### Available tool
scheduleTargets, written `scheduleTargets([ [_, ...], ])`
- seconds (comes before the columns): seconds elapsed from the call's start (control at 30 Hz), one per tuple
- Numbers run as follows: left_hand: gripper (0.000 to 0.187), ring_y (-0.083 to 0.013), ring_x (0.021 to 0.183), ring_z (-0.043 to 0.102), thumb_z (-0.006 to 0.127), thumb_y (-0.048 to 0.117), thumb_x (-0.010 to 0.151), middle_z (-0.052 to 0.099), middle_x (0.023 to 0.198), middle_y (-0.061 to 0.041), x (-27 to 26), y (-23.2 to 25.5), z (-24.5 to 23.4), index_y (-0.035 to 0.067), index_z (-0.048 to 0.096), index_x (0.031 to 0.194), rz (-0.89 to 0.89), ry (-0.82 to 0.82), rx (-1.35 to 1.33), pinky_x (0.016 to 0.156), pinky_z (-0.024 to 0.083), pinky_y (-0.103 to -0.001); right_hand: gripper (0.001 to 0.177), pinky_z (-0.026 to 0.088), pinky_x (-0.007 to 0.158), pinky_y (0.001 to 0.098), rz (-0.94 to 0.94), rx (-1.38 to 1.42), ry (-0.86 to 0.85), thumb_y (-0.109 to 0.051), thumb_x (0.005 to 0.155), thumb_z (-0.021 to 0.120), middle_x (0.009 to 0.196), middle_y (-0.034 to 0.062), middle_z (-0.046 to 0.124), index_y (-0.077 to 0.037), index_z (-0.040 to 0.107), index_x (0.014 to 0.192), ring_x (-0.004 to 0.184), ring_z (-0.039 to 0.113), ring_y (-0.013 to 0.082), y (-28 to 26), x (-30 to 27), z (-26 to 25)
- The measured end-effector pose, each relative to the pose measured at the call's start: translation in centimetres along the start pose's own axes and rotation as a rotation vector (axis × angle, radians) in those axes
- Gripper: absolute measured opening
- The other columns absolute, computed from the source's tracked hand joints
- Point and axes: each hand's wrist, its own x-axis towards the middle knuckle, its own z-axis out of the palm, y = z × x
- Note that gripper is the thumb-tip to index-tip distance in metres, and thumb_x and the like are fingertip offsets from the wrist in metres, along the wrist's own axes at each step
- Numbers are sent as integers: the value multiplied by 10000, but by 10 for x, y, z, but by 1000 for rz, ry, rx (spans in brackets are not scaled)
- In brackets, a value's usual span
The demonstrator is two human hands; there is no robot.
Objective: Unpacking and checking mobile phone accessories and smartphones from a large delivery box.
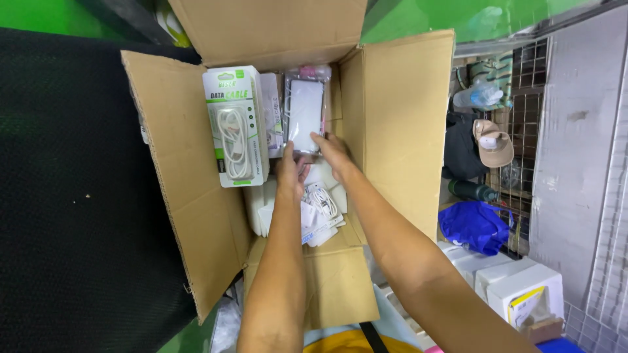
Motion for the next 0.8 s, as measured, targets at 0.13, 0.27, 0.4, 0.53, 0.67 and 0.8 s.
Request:
scheduleTargets([
  [0.13,462,-96,845,592,730,525,853,620,994,22,-16,1,5,122,652,1063,-17,52,-26,616,497,-255,590,427,935,351,61,55,4,-435,891,693,1298,101,660,-51,640,1336,1168,569,206,-16,-29,4],
  [0.27,390,-72,667,566,737,526,865,602,786,51,-19,-11,3,159,618,922,-95,-48,-161,552,433,-244,575,477,882,343,0,233,124,-361,791,799,1166,113,675,-16,641,1223,1061,605,191,-19,-48,11],
  [0.4,395,-79,627,558,663,518,897,582,734,30,-42,-12,7,123,648,903,-82,-51,-54,493,423,-249,547,538,768,339,-64,178,263,-312,721,861,981,127,711,37,650,1084,863,665,193,-33,-70,8],
  [0.53,299,-95,630,577,637,429,921,622,776,41,-89,-1,9,139,643,995,46,-13,82,504,452,-261,544,549,685,350,-150,62,346,-312,690,870,906,123,705,47,639,1027,761,666,195,-31,-90,7],
  [0.67,367,-149,615,638,619,355,947,678,838,-59,-136,5,0,80,619,1189,337,41,447,504,507,-310,534,547,673,333,-213,-1,403,-327,680,870,885,117,699,34,630,991,750,659,187,-20,-122,4],
  [0.8,409,-176,618,699,594,363,979,729,897,-143,-169,10,-14,-8,669,1136,431,-31,708,530,529,-313,514,545,679,320,-233,-45,428,-344,686,863,876,105,703,15,642,980,751,659,179,-13,-146,-2],
])
